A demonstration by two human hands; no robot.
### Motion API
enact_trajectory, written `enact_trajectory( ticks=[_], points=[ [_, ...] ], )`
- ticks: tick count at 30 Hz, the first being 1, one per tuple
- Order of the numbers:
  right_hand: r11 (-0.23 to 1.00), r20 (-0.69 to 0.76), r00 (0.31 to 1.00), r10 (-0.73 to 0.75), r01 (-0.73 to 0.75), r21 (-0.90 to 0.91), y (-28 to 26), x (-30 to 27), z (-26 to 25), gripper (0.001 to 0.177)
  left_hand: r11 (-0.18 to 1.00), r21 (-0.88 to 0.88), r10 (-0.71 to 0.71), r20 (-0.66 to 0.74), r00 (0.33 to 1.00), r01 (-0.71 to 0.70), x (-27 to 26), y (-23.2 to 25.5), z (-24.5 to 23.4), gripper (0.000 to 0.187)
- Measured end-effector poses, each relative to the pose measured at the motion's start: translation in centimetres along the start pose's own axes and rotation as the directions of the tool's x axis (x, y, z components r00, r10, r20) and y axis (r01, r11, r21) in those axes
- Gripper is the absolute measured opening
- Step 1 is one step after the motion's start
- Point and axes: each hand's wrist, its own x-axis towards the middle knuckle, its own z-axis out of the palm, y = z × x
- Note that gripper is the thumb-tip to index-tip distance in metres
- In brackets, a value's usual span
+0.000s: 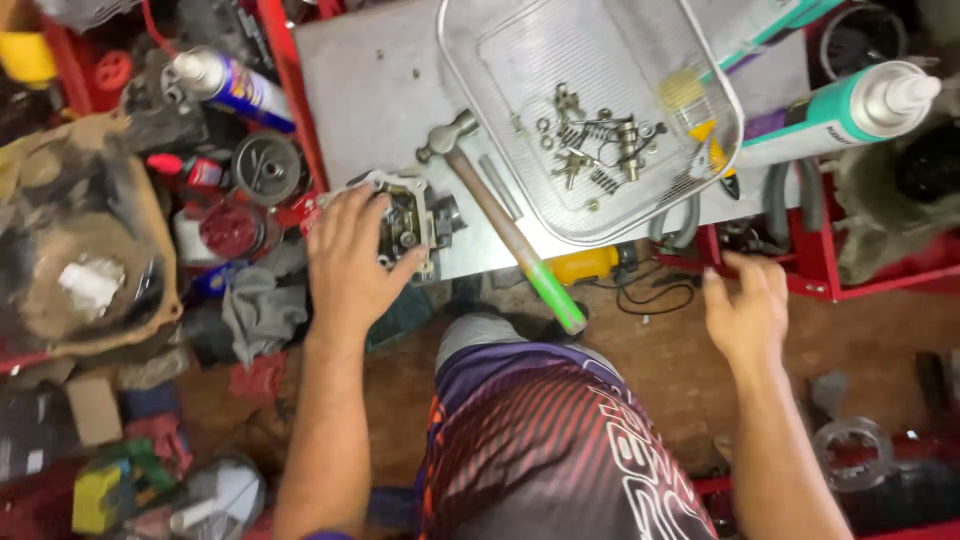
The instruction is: The person uses a hammer and a metal punch to tap a component on an engine cylinder head. They then use pliers to remove a small metal pin from the assembly. The person wipes the engine part with a cloth and moves a wire basket containing small parts to a nearby shelf.
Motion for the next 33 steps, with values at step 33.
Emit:
enact_trajectory(
  ticks=[33],
  points=[
    [0.763,0.803,0.575,0.157,0.446,-0.468,-29.4,7.3,-2.1,0.062,0.961,-0.253,0.156,0.155,0.976,-0.113,2.2,-4.3,1.7,0.103]
  ],
)
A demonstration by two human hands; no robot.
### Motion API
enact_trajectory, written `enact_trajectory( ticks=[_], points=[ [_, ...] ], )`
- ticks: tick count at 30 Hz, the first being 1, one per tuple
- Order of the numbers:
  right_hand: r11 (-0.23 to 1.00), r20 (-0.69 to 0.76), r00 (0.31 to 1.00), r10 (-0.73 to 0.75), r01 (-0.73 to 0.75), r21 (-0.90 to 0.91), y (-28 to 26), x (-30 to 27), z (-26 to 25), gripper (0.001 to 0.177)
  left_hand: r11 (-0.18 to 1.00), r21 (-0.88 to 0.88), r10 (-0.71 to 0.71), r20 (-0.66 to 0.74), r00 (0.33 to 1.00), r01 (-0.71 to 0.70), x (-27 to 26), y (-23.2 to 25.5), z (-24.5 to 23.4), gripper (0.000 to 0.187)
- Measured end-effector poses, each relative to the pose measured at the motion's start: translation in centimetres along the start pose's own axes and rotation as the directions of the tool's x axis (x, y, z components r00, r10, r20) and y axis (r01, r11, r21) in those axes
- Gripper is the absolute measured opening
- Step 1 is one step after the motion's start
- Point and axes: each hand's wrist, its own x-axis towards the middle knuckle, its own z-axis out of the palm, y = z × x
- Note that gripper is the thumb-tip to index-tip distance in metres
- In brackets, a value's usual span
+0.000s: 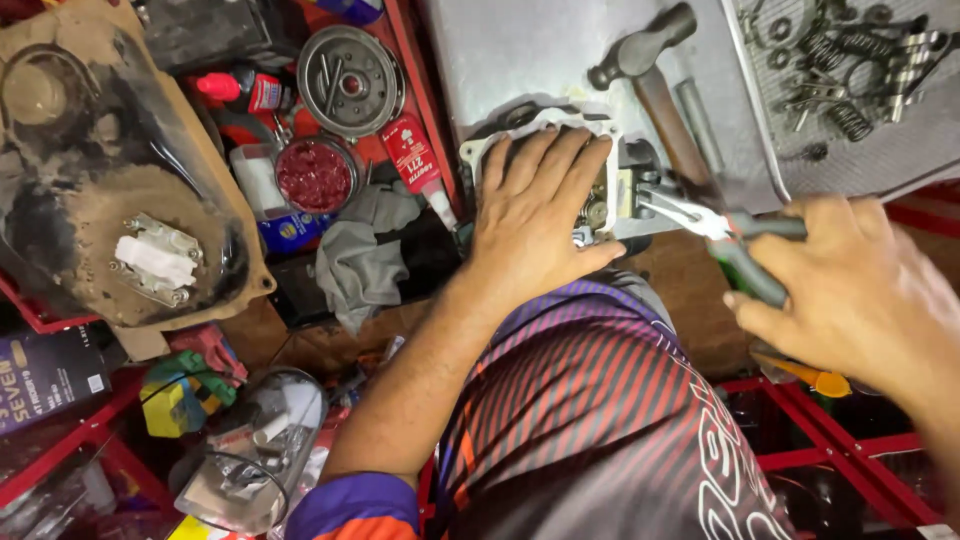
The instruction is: The person uses a hammer and a metal punch to tap a component on an engine cylinder head. They then use pliers to remove a small metal pin from the assembly. The person wipes the engine part with a cloth and moves a wire basket containing small parts to a nearby shelf.
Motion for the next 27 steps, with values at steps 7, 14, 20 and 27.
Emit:
enact_trajectory(
  ticks=[7,14,20,27],
  points=[
    [0.855,0.177,0.973,-0.145,0.214,-0.472,-3.4,4.0,-5.6,0.068,1.0,0.003,-0.006,0.034,0.999,0.006,-0.3,0.0,0.3,0.113],
    [0.819,0.218,0.963,-0.161,0.254,-0.515,-5.1,4.6,-7.9,0.074,1.0,-0.024,-0.017,-0.017,1.0,0.016,-0.3,0.2,0.2,0.096],
    [0.754,0.156,0.961,-0.229,0.277,-0.595,-4.7,4.7,-7.1,0.066,0.999,-0.029,-0.023,-0.055,0.998,0.022,-0.3,0.4,0.1,0.086],
    [0.737,0.083,0.952,-0.293,0.281,-0.615,-4.1,4.7,-6.5,0.067,1.0,0.01,-0.026,-0.022,0.999,0.026,-0.2,0.3,0.2,0.089]
  ],
)
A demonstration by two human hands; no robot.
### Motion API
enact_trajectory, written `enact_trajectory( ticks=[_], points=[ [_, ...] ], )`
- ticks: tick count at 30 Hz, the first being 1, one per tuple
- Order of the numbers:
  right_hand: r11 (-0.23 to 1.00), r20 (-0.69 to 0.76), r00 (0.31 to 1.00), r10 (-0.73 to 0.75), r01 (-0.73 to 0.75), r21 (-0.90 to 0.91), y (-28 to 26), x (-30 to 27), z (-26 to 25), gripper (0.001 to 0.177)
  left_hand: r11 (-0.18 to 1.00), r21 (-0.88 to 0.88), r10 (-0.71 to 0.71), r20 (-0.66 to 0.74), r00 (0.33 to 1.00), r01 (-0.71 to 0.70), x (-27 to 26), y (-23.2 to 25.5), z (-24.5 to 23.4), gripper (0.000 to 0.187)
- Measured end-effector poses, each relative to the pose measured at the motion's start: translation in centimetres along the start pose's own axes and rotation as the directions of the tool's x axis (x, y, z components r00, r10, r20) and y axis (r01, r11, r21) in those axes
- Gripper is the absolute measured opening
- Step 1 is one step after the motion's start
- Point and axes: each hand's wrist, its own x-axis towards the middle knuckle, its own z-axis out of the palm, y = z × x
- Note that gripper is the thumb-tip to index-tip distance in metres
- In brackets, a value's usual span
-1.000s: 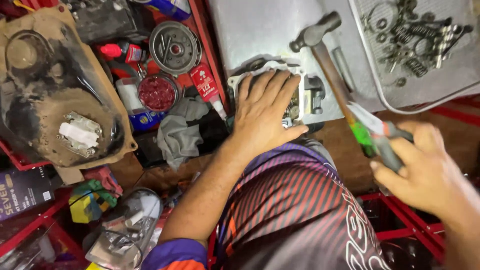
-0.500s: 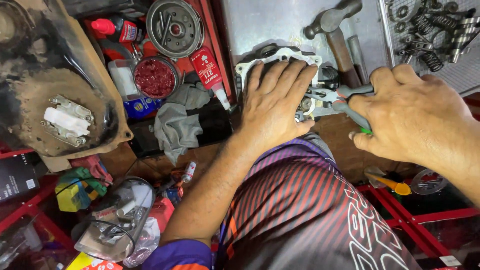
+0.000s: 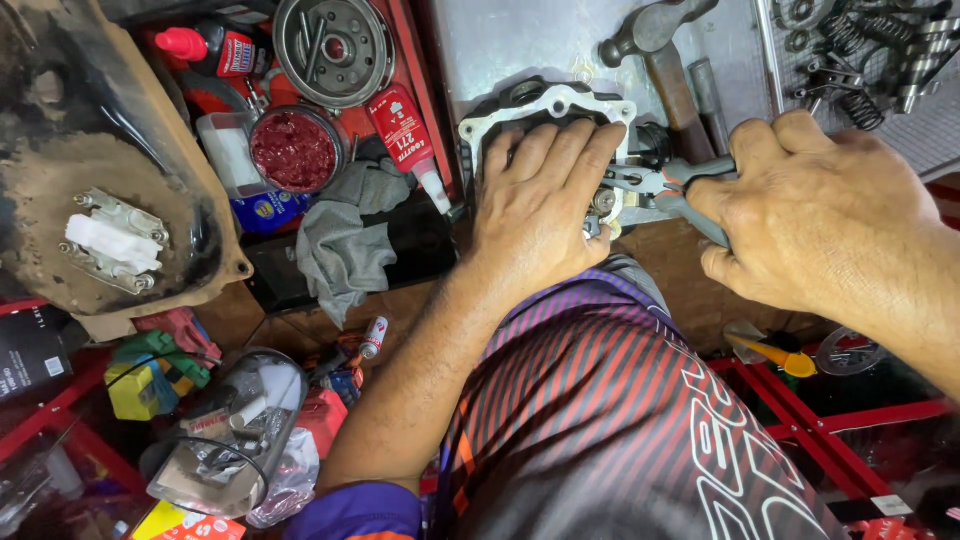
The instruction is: The person uses a hammer and a metal punch to tap a component on an engine cylinder head. They then use pliers to remove a small metal pin from the assembly. The person wipes the engine part with a cloth and moves a wire basket containing small parts to a nearby shelf.
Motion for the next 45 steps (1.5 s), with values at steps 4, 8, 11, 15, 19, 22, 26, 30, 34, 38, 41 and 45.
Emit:
enact_trajectory(
  ticks=[4,8,11,15,19,22,26,30,34,38,41,45],
  points=[
    [1.0,-0.066,0.998,0.007,-0.008,-0.008,-0.1,0.0,0.4,0.059,1.0,0.007,0.005,0.001,1.0,-0.005,0.0,0.0,-0.1,0.088],
    [1.0,-0.079,0.997,-0.006,0.008,0.018,-0.1,0.1,0.6,0.055,0.999,0.033,0.019,-0.006,1.0,-0.018,0.0,0.0,-0.2,0.089],
    [0.996,-0.079,0.997,-0.022,0.028,0.084,0.0,0.0,0.9,0.057,0.999,0.028,0.017,-0.014,1.0,-0.016,-0.2,0.0,-0.2,0.092],
    [0.997,-0.33,0.943,-0.041,0.018,-0.072,-0.4,-1.3,1.2,0.041,0.998,0.064,0.018,-0.039,0.999,-0.016,-0.2,0.4,-0.3,0.088],
    [0.996,-0.174,0.983,-0.06,0.048,-0.074,0.6,-0.7,-0.6,0.045,0.998,0.061,0.008,-0.035,0.999,-0.005,0.0,0.3,-0.2,0.087],
    [0.993,-0.117,0.989,0.086,-0.076,0.086,2.8,-1.5,5.8,0.068,0.998,0.057,-0.009,-0.027,1.0,0.011,-0.2,0.3,0.1,0.09],
    [0.511,-0.241,0.954,0.178,0.12,0.851,7.5,-1.5,19.3,0.021,0.996,0.084,0.014,-0.038,0.999,-0.011,0.3,0.4,0.5,0.094],
    [0.986,-0.319,0.938,0.138,-0.161,-0.048,3.3,-3.0,4.9,0.072,0.996,0.087,0.025,-0.014,1.0,-0.024,0.3,0.3,0.3,0.096],
    [0.986,0.31,0.947,-0.077,0.027,0.163,1.8,-0.5,-1.5,0.073,0.998,0.07,0.008,-0.007,1.0,-0.007,0.0,0.2,0.5,0.095],
    [0.995,0.213,0.977,-0.022,0.001,0.098,1.6,-0.1,-1.2,0.08,0.998,0.057,0.006,-0.032,0.999,-0.004,-0.3,0.2,0.6,0.089],
    [0.995,0.124,0.99,-0.061,0.051,0.081,1.4,0.0,0.1,0.083,0.998,0.056,0.013,-0.041,0.999,-0.011,-0.2,0.2,0.7,0.086],
    [0.992,0.22,0.972,-0.079,0.055,0.114,1.2,0.6,-1.7,0.083,0.999,0.05,0.022,-0.044,0.999,-0.02,-0.2,0.1,0.5,0.088]
  ],
)
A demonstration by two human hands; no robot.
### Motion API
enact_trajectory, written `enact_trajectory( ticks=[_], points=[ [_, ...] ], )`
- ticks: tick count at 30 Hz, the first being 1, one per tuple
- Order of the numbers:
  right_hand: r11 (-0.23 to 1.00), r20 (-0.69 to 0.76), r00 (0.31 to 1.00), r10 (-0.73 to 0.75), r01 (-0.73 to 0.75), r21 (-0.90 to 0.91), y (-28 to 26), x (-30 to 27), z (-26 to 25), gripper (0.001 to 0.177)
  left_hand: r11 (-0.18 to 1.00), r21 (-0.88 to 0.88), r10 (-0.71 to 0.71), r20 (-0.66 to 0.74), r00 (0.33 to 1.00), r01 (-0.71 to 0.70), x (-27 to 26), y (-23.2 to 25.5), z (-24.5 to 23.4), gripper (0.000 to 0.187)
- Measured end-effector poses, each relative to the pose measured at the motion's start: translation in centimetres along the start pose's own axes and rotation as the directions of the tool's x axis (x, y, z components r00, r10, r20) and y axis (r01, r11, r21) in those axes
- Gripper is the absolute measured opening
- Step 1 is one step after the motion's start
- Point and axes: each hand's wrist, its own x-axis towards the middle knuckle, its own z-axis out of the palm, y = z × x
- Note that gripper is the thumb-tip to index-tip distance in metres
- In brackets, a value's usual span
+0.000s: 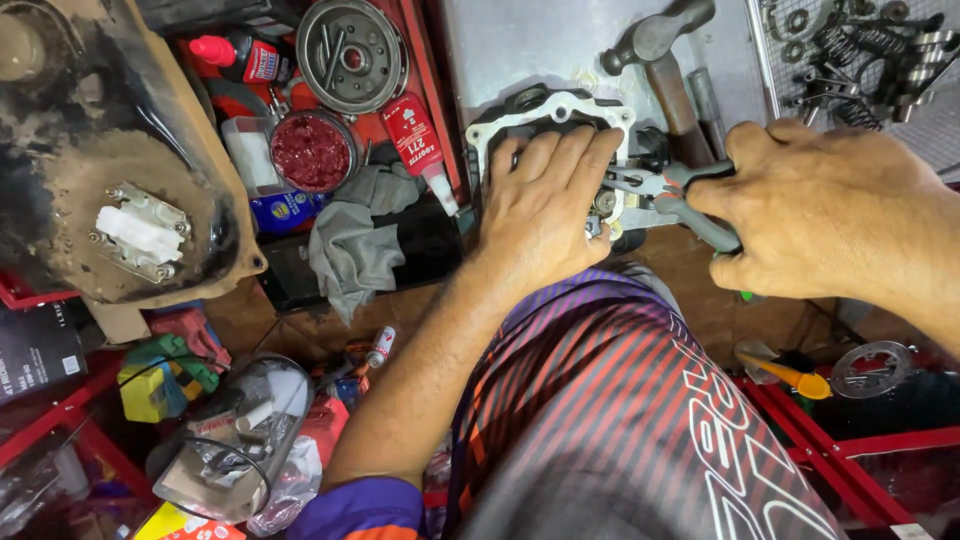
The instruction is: The person uses a hammer and a metal punch to tap a component on an engine cylinder head. They then use pliers to remove a small metal pin from the assembly. The person wipes the engine part with a cloth and moves a wire basket containing small parts to a nearby shelf.
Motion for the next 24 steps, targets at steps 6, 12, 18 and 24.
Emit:
enact_trajectory(
  ticks=[6,12,18,24],
  points=[
    [1.0,0.023,1.0,0.004,-0.004,0.006,-0.2,0.2,-1.0,0.084,0.999,-0.036,0.013,-0.045,0.999,-0.014,-0.1,0.0,-0.1,0.084],
    [1.0,0.086,0.996,0.014,-0.015,0.008,-0.3,0.1,-1.5,0.077,0.999,-0.05,0.001,-0.051,0.999,-0.004,-0.1,0.0,-0.2,0.081],
    [1.0,0.027,1.0,0.005,-0.005,-0.007,-0.2,0.4,-0.5,0.078,0.999,-0.049,0.008,-0.061,0.998,-0.011,0.0,0.0,-0.3,0.079],
    [0.989,-0.211,0.976,-0.047,0.016,-0.145,-0.3,0.2,-0.4,0.073,0.999,-0.032,-0.004,-0.048,0.999,0.003,-0.1,0.3,-0.4,0.081]
  ],
)
